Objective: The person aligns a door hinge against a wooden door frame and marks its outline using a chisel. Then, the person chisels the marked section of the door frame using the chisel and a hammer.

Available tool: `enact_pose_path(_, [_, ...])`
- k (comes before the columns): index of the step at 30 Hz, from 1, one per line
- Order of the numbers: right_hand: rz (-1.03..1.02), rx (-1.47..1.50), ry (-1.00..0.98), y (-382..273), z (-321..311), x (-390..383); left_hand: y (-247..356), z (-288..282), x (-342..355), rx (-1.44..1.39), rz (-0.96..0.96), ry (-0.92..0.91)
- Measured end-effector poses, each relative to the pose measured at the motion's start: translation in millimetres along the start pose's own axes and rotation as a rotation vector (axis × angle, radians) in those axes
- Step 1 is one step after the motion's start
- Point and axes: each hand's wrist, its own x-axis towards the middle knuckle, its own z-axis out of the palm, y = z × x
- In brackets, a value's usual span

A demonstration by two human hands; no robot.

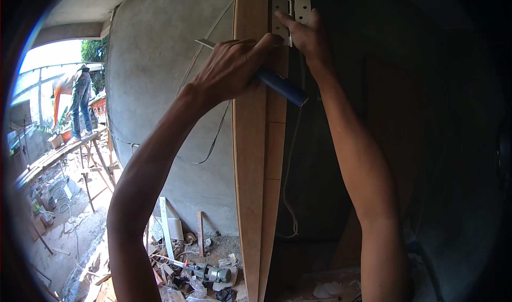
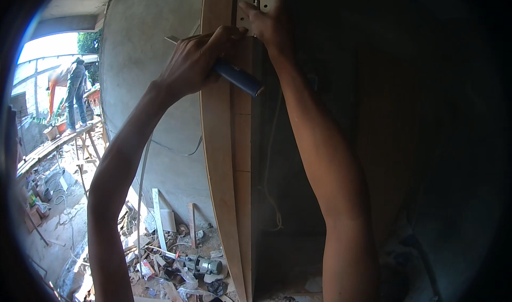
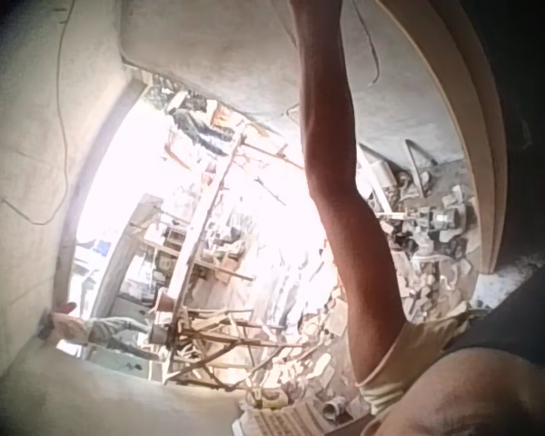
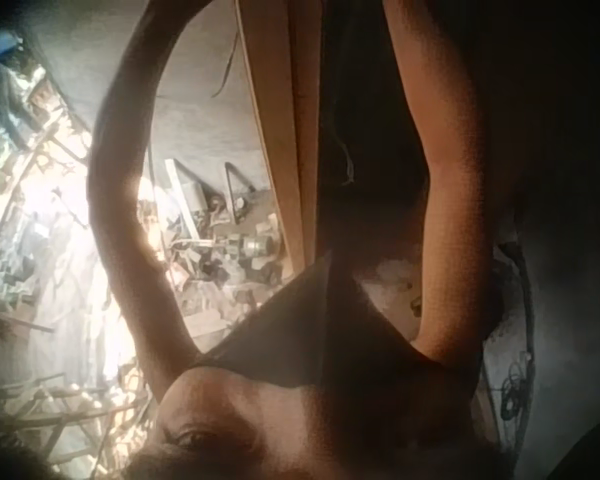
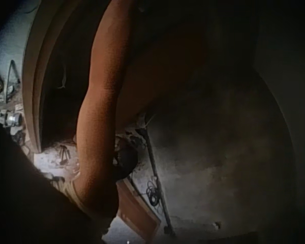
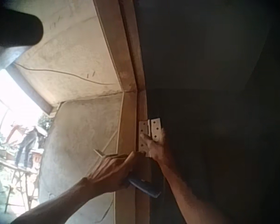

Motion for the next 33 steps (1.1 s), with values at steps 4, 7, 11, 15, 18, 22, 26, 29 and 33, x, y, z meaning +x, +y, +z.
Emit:
enact_pose_path(4, [0.030, 0.018, 0.039, 8, 3, 4, 20, -2, -12, -0.100, -0.146, -0.117])
enact_pose_path(7, [0.019, -0.001, 0.034, 10, 5, 3, 24, 0, -16, -0.131, -0.113, -0.032])
enact_pose_path(11, [0.052, -0.002, -0.010, 6, 4, -4, 36, -1, -19, -0.120, -0.235, -0.074])
enact_pose_path(15, [0.158, -0.097, 0.032, 16, 18, 11, 47, 6, -14, -0.166, -0.309, -0.014])
enact_pose_path(18, [-0.101, -0.227, 0.632, 37, 18, 16, 77, -5, -24, -0.259, -0.450, 0.032])
enact_pose_path(22, [0.137, 0.377, 0.254, -16, -72, -56, 129, -51, -93, -0.372, -0.783, 0.143])
enact_pose_path(26, [0.347, 0.572, 0.122, 2, -135, -189, 227, -71, -166, -0.722, -1.384, -0.128])
enact_pose_path(29, [0.831, 0.676, 0.053, -1, -154, -339, 312, -83, -233, -0.928, -1.717, -0.392])
enact_pose_path(33, [1.344, 0.763, -0.174, -4, -164, -542, 437, -91, -283, -1.227, -1.854, -0.483])
